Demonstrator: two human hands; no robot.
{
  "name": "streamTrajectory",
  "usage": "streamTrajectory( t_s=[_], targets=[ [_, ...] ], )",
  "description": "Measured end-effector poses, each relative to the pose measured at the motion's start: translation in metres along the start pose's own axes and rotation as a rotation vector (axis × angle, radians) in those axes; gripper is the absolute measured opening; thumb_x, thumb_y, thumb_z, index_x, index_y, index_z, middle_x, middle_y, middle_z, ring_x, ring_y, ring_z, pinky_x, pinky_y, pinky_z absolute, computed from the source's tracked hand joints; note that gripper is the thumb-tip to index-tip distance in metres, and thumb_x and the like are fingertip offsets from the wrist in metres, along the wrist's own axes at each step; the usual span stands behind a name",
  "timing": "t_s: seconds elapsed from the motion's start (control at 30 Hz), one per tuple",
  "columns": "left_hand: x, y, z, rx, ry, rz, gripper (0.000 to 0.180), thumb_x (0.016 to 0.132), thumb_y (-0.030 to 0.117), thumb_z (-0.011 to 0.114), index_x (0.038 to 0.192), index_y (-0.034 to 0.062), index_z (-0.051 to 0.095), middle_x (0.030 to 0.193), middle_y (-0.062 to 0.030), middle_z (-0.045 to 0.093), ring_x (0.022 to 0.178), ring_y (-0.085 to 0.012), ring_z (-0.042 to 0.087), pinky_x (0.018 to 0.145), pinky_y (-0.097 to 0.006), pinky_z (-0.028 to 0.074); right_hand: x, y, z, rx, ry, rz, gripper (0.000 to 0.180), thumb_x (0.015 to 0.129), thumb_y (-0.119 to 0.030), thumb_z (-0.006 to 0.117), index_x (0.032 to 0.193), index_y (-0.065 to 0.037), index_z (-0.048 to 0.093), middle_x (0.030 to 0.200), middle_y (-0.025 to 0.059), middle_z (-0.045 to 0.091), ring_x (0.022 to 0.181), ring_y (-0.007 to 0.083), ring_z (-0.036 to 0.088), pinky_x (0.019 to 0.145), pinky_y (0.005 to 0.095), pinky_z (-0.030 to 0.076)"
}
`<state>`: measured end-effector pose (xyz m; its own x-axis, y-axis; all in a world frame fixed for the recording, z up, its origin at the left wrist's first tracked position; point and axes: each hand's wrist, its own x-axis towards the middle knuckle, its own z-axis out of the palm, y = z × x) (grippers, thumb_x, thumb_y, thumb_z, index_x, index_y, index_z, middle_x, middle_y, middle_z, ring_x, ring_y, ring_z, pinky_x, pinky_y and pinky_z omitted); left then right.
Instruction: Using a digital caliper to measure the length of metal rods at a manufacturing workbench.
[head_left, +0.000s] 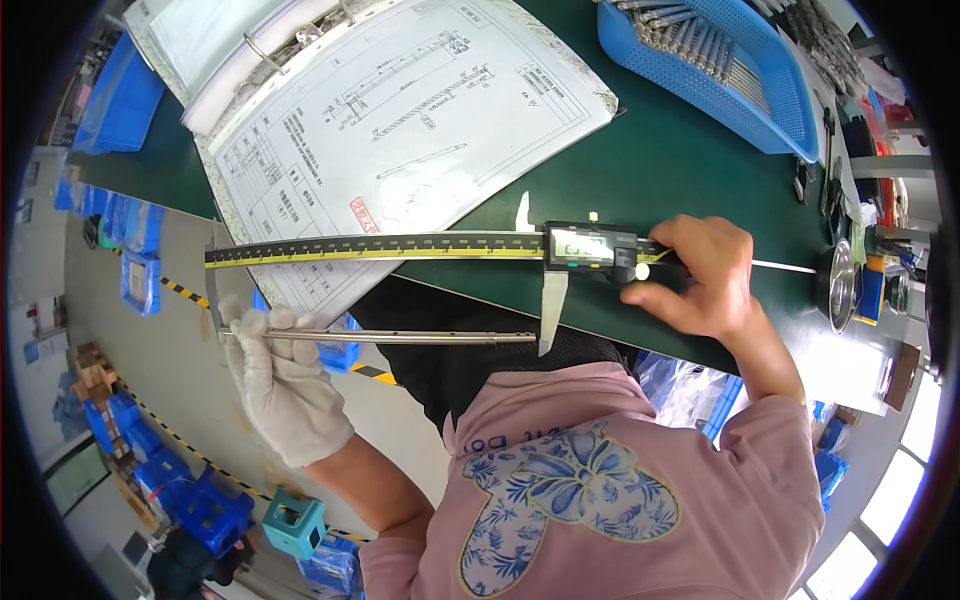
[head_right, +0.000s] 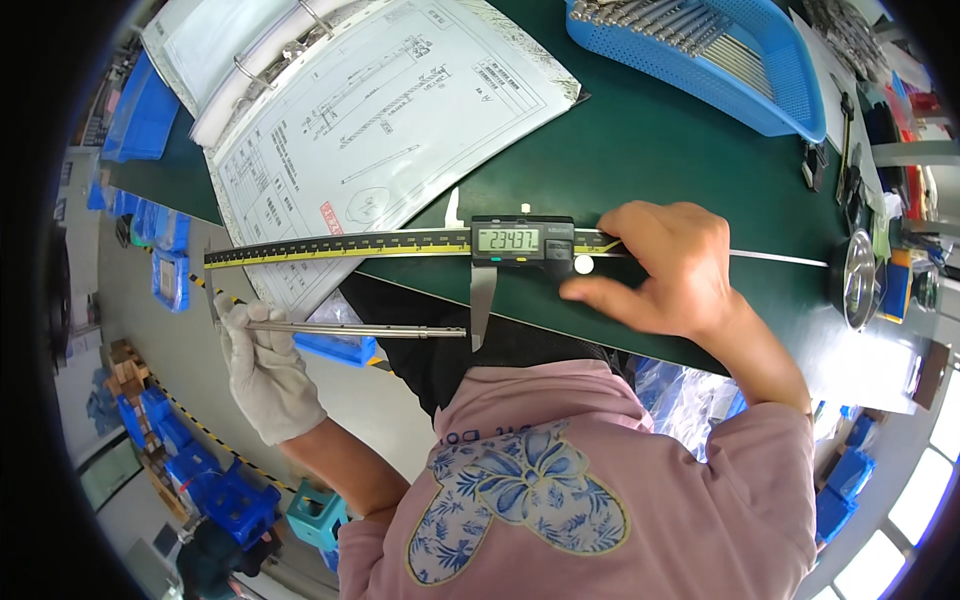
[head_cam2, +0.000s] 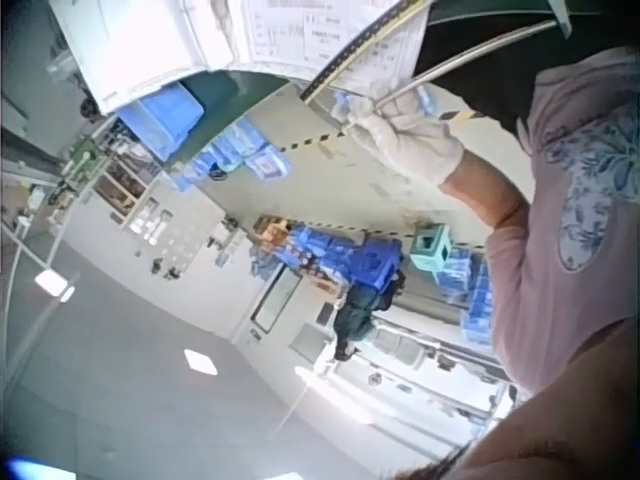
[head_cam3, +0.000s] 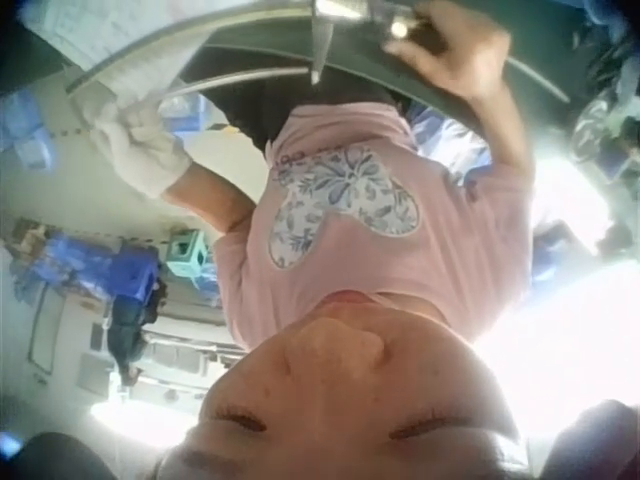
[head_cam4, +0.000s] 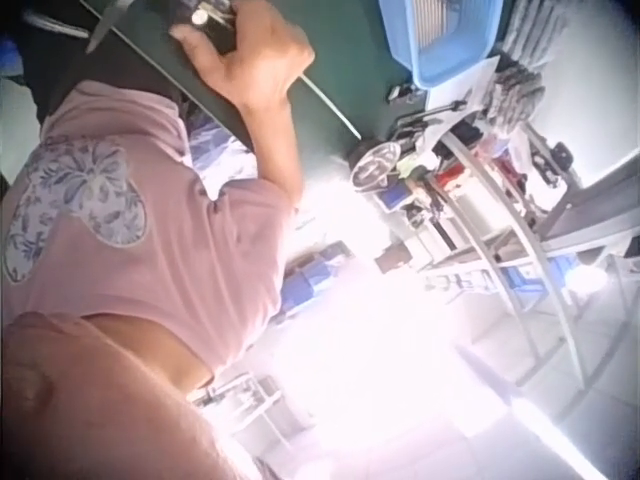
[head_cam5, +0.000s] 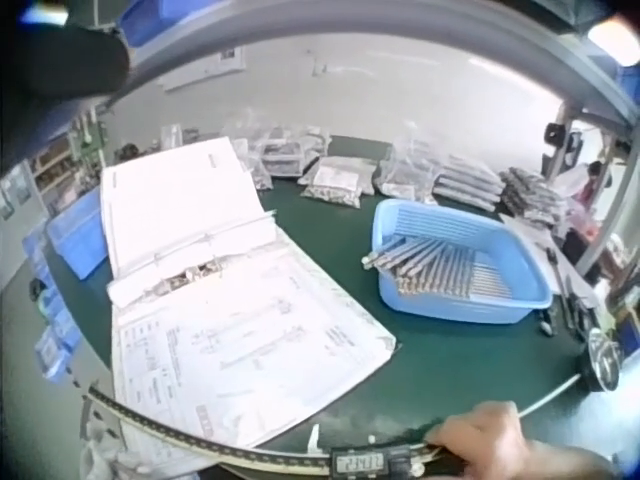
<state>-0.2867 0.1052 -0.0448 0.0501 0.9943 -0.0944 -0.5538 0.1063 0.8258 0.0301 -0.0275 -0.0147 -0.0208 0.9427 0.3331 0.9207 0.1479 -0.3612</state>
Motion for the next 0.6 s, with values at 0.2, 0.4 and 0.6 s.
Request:
streamTrajectory(
  t_s=[0.2, 0.4, 0.6],
  targets=[
    [0.003, -0.003, -0.001, 0.08, 0.109, -0.016, 0.033, 0.095, 0.013, 0.043, 0.126, 0.0023, 0.04, 0.092, -0.0096, 0.06, 0.079, -0.0178, 0.062, 0.063, -0.022, 0.055, -0.004, 0.007, 0.003, 0.0, -0.024, -0.009, 0.033, 0.069, -0.033, 0.071, 0.08, -0.005, 0.058, 0.061, 0.0057, 0.053, 0.048, 0.0248, 0.051, 0.045, 0.0327, 0.038],
    [0.004, 0.0, 0.003, 0.131, 0.147, -0.012, 0.031, 0.096, 0.016, 0.041, 0.125, 0.0046, 0.042, 0.091, -0.0086, 0.059, 0.079, -0.0148, 0.062, 0.054, -0.018, 0.051, -0.007, 0.008, 0.006, -0.056, 0.016, -0.043, 0.035, 0.069, -0.037, 0.071, 0.078, -0.006, 0.057, 0.061, 0.0047, 0.053, 0.048, 0.0235, 0.051, 0.045, 0.0321, 0.038],
    [0.002, 0.001, 0.002, 0.143, 0.121, -0.018, 0.032, 0.096, 0.014, 0.041, 0.126, 0.0048, 0.041, 0.092, -0.009, 0.058, 0.079, -0.0149, 0.061, 0.056, -0.018, 0.051, -0.006, 0.008, 0.007, -0.048, 0.053, -0.026, 0.037, 0.066, -0.04, 0.073, 0.073, -0.007, 0.057, 0.057, 0.0031, 0.051, 0.047, 0.0226, 0.05, 0.043, 0.0318, 0.037]
  ],
)
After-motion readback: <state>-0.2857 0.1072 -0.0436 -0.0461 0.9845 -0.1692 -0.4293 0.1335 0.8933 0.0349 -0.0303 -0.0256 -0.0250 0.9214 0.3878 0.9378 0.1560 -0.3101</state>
